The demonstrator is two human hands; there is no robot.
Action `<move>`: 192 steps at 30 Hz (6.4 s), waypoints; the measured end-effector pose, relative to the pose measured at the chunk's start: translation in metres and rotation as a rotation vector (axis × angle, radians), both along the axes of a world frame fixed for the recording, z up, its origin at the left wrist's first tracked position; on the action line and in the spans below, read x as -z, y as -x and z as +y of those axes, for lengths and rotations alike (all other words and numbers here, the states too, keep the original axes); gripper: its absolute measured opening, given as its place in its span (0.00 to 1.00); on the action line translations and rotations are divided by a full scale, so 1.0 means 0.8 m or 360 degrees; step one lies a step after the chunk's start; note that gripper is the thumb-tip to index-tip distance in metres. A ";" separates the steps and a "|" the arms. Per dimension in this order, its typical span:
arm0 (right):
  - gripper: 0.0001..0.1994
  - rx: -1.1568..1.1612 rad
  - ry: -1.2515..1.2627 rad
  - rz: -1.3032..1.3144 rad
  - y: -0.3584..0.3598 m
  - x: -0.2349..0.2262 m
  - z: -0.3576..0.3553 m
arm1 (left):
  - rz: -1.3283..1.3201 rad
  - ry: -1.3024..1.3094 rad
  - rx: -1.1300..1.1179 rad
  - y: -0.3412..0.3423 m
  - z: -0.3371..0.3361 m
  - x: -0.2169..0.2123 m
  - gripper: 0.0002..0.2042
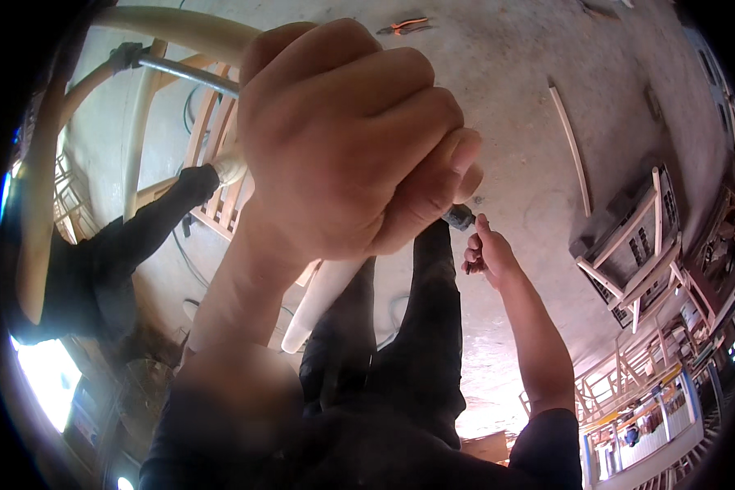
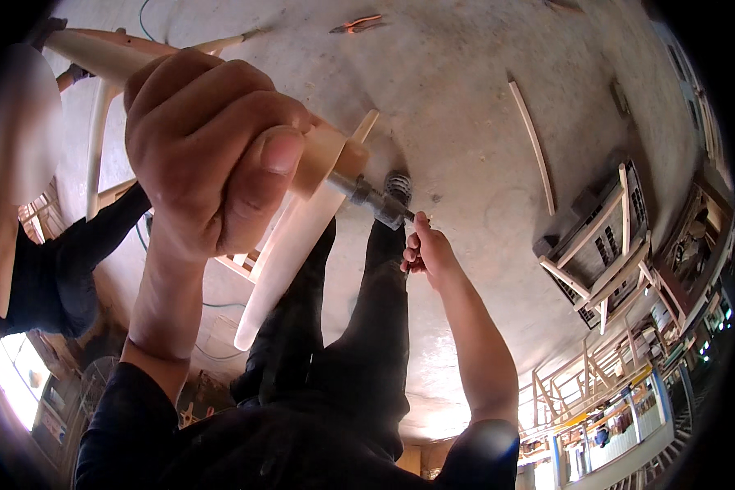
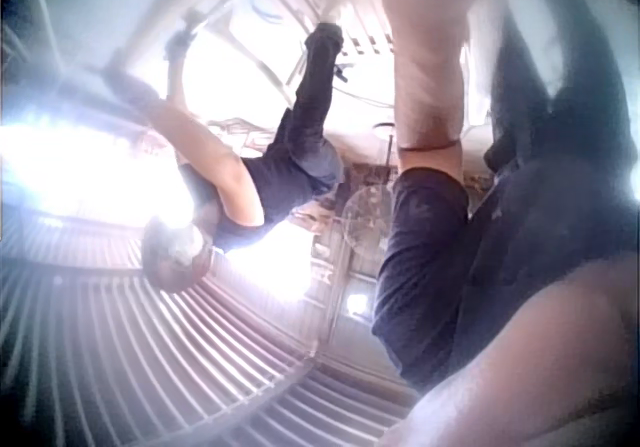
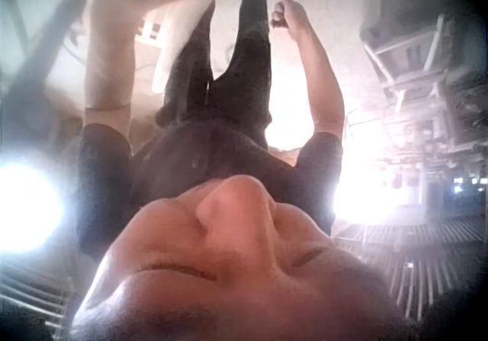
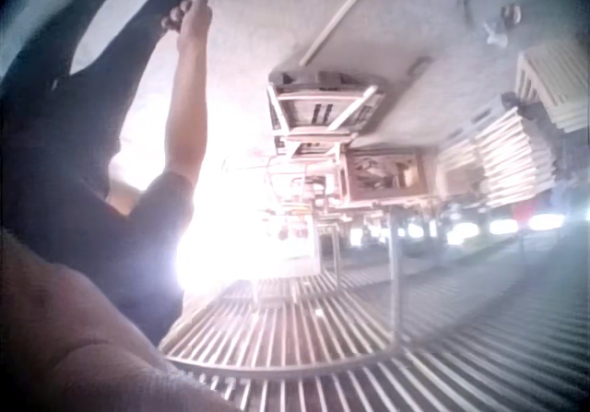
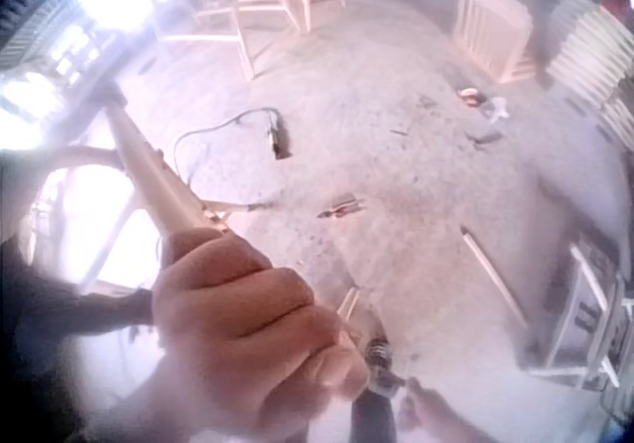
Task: The person assembles wooden chairs by inserting screws into pre-drilled holes and using a pneumatic drill to fasten them. They handle the chair frame, align parts, and secure joints with screws and a drill, working on multiple chairs in a workshop.
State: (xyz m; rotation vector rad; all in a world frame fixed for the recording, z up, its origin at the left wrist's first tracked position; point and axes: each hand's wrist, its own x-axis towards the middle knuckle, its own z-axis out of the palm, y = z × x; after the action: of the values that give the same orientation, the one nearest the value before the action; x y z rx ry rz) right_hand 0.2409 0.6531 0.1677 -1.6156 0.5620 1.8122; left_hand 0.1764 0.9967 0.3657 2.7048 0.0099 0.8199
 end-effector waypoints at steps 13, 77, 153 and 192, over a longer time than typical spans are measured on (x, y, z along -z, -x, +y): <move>0.25 -0.0344 -0.0268 -0.1359 0.017 -0.048 -0.023 | -0.0554 0.0802 -0.0432 0.078 -0.006 0.005 0.15; 0.20 -0.3337 -0.0430 -0.1276 -0.783 -0.029 0.363 | -0.1309 0.2021 -0.3240 -0.143 -0.181 0.150 0.18; 0.04 -0.2051 -0.1844 0.1526 -0.104 0.136 0.465 | -0.1483 -0.0381 -0.4648 -0.169 -0.116 0.227 0.21; 0.09 -0.2020 -0.3062 0.0926 -0.093 0.136 0.427 | -0.0709 -0.0417 -0.3851 -0.129 -0.177 0.220 0.21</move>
State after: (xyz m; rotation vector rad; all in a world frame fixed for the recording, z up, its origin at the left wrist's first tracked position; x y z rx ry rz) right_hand 0.3154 0.9948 0.0591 0.1716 -1.8818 2.0092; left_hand 0.2796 0.8549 0.1901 1.0816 3.2414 1.5833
